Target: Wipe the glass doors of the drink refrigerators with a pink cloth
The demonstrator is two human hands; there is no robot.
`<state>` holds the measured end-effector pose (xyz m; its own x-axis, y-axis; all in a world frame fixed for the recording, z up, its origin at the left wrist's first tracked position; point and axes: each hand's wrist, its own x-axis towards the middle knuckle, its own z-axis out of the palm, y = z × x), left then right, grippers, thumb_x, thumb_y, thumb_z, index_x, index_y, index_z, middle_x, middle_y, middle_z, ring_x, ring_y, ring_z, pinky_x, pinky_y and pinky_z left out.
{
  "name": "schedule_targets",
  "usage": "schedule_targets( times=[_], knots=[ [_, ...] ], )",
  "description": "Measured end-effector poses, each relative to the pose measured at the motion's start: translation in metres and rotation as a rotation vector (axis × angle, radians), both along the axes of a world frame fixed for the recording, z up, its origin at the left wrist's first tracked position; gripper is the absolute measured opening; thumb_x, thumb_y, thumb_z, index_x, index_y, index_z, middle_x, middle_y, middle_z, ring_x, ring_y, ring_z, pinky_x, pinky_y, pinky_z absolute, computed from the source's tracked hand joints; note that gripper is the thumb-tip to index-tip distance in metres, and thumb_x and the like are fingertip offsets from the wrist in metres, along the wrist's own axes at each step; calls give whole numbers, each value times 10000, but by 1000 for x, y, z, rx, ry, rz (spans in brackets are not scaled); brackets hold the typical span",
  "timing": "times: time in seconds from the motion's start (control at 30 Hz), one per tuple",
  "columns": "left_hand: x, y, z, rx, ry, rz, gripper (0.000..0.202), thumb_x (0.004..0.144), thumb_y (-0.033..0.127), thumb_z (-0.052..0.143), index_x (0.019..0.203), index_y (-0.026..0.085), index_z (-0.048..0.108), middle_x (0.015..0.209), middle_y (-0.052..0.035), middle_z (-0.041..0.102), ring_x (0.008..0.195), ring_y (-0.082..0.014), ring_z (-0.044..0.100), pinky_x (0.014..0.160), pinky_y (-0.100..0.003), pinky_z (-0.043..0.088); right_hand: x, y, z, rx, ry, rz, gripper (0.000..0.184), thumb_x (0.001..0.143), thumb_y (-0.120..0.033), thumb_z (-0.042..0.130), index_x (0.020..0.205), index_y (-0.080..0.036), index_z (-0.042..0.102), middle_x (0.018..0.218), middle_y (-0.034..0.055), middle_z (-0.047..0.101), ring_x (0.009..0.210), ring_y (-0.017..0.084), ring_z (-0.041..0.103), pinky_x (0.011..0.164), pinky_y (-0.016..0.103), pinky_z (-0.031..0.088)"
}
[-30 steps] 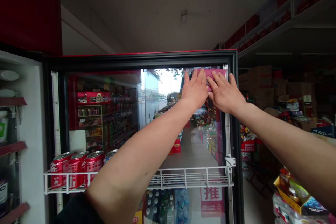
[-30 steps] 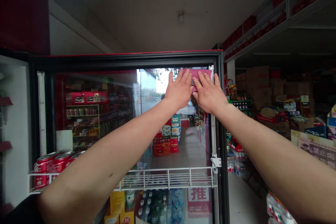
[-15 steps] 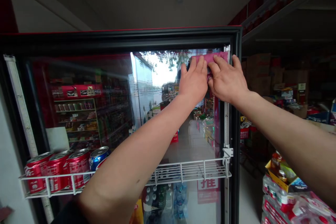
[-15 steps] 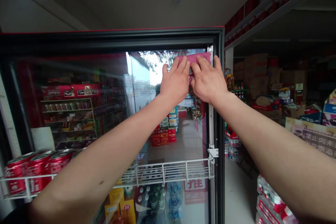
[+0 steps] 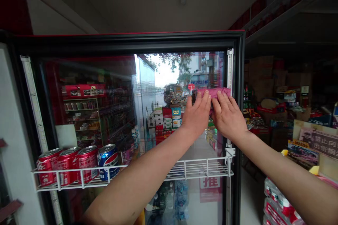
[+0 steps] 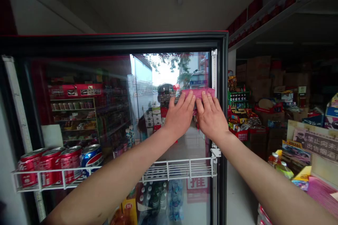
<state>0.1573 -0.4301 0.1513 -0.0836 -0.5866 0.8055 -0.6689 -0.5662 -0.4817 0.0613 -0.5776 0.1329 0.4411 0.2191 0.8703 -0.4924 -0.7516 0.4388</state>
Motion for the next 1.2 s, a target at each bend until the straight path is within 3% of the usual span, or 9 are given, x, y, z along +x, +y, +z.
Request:
schedule_targets(
  times=[0.37, 0.47, 0.53, 0.6, 0.7, 0.9, 1.03, 1.1, 1.2],
  knots=[
    [-7, 25, -74, 140, -110, 71, 544, 1124, 224, 357, 1620, 185, 580, 1739, -94, 502, 1487, -288, 540, 1192, -511, 489, -20, 13, -85, -50, 36, 70, 446, 1013, -229, 647, 1387, 10, 691, 1545, 347, 612, 1330, 441, 697, 1168, 570, 526],
    [-7, 36, -84, 181, -122, 69, 536, 1134, 224, 345, 1607, 206, 596, 1725, -87, 520, 1472, -271, 551, 1200, -506, 488, -26, 15, -100, -49, 50, 112, 422, 1033, -218, 615, 1389, -14, 714, 1564, 314, 613, 1365, 436, 675, 1175, 577, 521],
    [-5, 41, -81, 180, -139, 72, 540, 1138, 215, 328, 1605, 216, 598, 1722, -75, 524, 1484, -262, 542, 1210, -508, 485, -26, 14, -99, -43, 61, 129, 432, 1031, -197, 610, 1410, -14, 709, 1594, 306, 589, 1433, 446, 623, 1212, 588, 490],
    [-3, 43, -69, 154, -158, 89, 553, 1135, 197, 312, 1615, 212, 586, 1726, -67, 520, 1500, -262, 529, 1219, -516, 483, -24, 13, -87, -34, 75, 131, 469, 1034, -182, 596, 1467, -20, 673, 1646, 294, 539, 1513, 444, 551, 1260, 593, 444],
    [-2, 42, -34, 100, -156, 124, 579, 1125, 183, 295, 1649, 182, 541, 1751, -74, 485, 1536, -278, 499, 1239, -540, 470, -16, 13, -52, -5, 86, 108, 546, 1066, -210, 546, 1588, -51, 566, 1739, 260, 426, 1610, 431, 427, 1308, 616, 375],
    [-3, 33, 61, 29, -87, 142, 608, 1104, 169, 294, 1678, 147, 494, 1784, -104, 426, 1600, -322, 441, 1308, -593, 383, 3, 18, 47, 76, 29, 77, 601, 1108, -315, 430, 1645, -47, 475, 1774, 262, 359, 1645, 432, 351, 1319, 674, 296],
    [-1, 29, 117, -63, -132, 145, 625, 1083, 139, 291, 1676, 75, 475, 1796, -141, 395, 1616, -334, 412, 1300, -551, 393, 15, 24, 111, 148, -58, 173, 645, 1095, -358, 423, 1662, -51, 442, 1753, 263, 401, 1633, 438, 368, 1307, 700, 291],
    [4, 29, 136, -97, -146, 127, 626, 1076, 137, 304, 1673, 75, 481, 1769, -152, 440, 1582, -334, 457, 1280, -533, 416, 21, 27, 134, 182, -115, 243, 695, 1070, -375, 466, 1677, -42, 401, 1728, 275, 436, 1609, 442, 407, 1302, 701, 298],
    [13, 34, 148, -103, -143, 108, 636, 1077, 141, 293, 1689, 101, 461, 1748, -136, 479, 1596, -321, 447, 1291, -530, 405, 28, 32, 153, 234, -182, 293, 808, 1025, -376, 536, 1689, 29, 316, 1679, 321, 480, 1570, 446, 461, 1297, 667, 328]
  ],
)
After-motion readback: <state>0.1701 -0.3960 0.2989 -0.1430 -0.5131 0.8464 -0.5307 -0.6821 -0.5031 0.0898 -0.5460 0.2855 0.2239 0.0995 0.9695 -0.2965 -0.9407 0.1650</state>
